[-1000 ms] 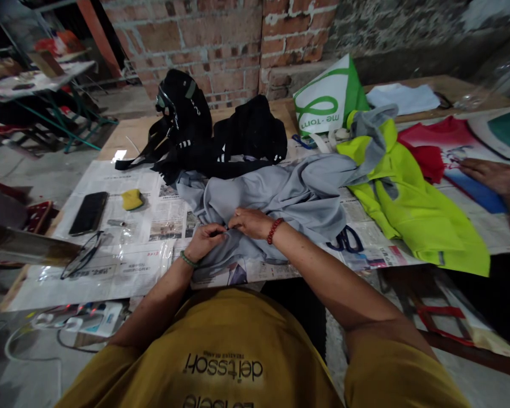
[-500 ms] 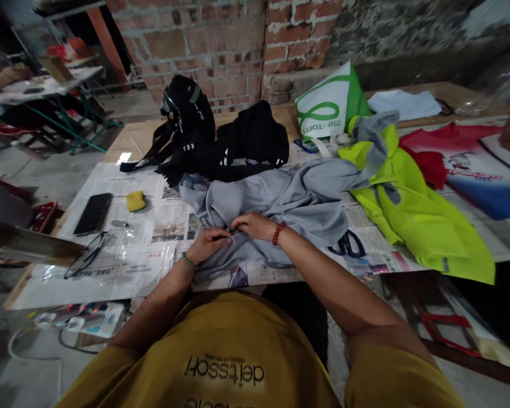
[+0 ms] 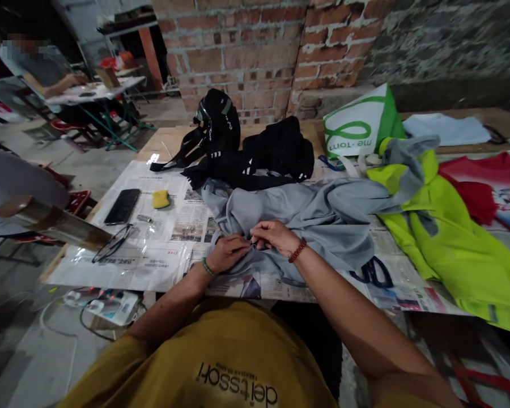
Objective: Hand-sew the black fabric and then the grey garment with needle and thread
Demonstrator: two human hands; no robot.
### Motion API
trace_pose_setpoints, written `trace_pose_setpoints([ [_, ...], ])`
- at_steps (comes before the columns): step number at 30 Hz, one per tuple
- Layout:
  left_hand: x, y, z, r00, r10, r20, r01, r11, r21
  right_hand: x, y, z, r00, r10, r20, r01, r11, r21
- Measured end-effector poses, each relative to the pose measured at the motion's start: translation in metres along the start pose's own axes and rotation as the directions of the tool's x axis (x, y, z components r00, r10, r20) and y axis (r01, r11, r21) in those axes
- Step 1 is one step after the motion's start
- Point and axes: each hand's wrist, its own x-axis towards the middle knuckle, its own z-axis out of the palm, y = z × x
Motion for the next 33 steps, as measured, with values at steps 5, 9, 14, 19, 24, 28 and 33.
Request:
trace_pose_setpoints([
  [5,-0.001,0.0,0.001,0.999,0.048,0.023,-0.05,0.996,0.074,0.006,0.008,0.004,0.986,-0.138,-0.095,0.102,0.944,-0.315],
  [9,-0.002,0.001,0.001,0.997,0.052,0.049,-0.058,0.99,0.131,0.008,0.013,0.007,0.964,-0.227,-0.14,0.136,0.87,-0.473],
  [14,-0.001,0.005,0.002,0.995,0.002,0.101,-0.03,0.961,0.274,0.006,0.018,0.01,0.952,-0.255,-0.167,0.146,0.863,-0.484],
  [19,0.005,0.013,0.001,0.991,-0.079,0.112,0.022,0.898,0.44,0.002,0.022,0.014,0.961,-0.245,-0.131,0.144,0.843,-0.519],
  [24,0.02,0.015,-0.011,0.974,-0.192,0.117,0.13,0.907,0.4,0.001,0.018,0.011,0.963,-0.244,-0.117,0.134,0.805,-0.578],
  [28,0.031,0.007,-0.024,0.932,-0.237,0.275,0.181,0.96,0.213,0.001,0.012,0.009,0.975,-0.214,-0.056,0.132,0.767,-0.628],
  [33,0.024,-0.001,-0.021,0.855,-0.438,0.278,0.481,0.871,-0.106,-0.013,0.013,0.014,0.676,-0.73,-0.106,0.298,0.401,-0.866],
])
